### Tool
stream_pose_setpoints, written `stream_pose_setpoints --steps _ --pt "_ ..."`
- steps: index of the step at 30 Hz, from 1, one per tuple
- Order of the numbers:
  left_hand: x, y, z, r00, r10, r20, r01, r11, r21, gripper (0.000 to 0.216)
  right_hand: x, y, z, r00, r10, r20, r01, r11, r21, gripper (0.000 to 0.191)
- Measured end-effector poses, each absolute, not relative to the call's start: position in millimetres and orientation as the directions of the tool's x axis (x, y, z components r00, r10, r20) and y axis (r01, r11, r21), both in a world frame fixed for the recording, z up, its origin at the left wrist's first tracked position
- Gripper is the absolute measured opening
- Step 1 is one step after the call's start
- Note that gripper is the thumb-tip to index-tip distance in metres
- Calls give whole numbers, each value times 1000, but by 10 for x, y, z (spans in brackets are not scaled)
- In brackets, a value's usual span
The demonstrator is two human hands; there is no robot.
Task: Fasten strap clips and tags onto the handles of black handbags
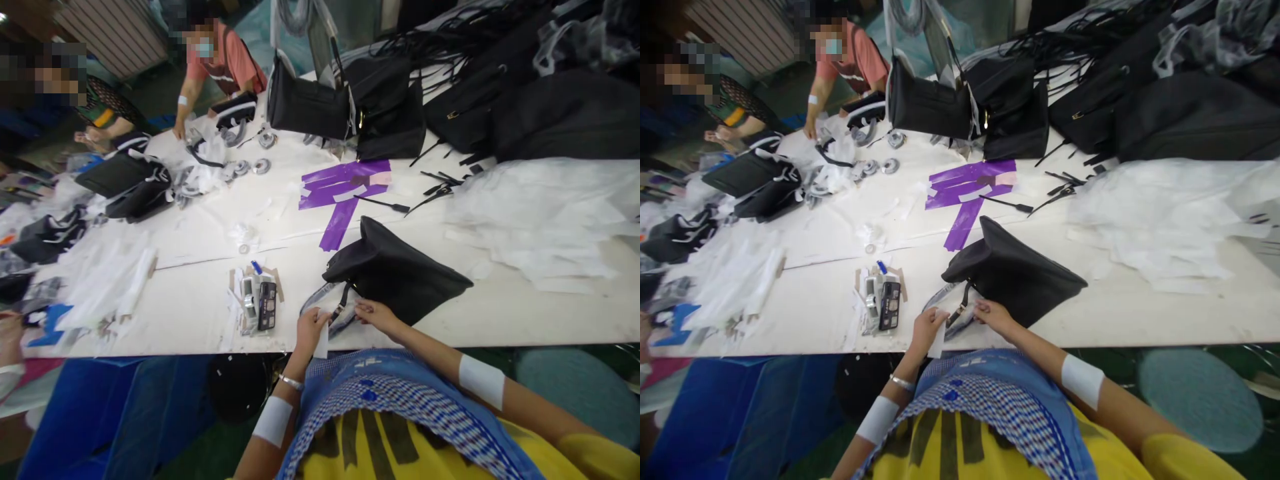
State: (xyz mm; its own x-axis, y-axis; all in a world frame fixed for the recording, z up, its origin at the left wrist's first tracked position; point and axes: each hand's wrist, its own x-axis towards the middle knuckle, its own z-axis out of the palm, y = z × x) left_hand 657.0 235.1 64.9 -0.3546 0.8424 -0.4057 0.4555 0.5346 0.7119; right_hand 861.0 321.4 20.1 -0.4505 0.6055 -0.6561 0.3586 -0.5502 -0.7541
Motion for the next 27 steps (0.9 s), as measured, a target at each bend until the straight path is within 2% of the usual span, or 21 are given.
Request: stream_pose_setpoints --steps 2,4,9,14,17,21,23,27 --pt "6494 2338 621 -297 873 -386 500 487 716 34 8342 3217 176 -418 630 -655 460 -474 -750 47" --pt "6427 2327 590 -242 884 -400 462 467 753 34 8123 3243 124 -393 624 -675 536 -441 -720 43" --pt "6238 2245 484 -194 829 -525 205 557 805 35 7850 3322 2 -327 643 -693 661 -369 -654 19" --pt "6107 2248 572 -208 802 -560 5 573 820 41 7873 3254 111 -325 714 -620 651 -306 -694 16" --pt "6065 2297 705 -126 814 -567 -95 559 823 43 7999 3101 244 -408 701 -585 546 -326 -772 25" --pt "6022 2354 829 -72 830 -553 -101 545 832 39 8195 2880 416 -585 558 -588 291 -533 -795 46" --pt "6020 2373 870 -68 837 -544 -60 540 839 37 8257 2804 500 -629 531 -568 202 -594 -779 48" --pt "6049 2388 958 -86 839 -537 -8 539 842 37 8313 2730 675 -643 574 -507 20 -649 -760 44"
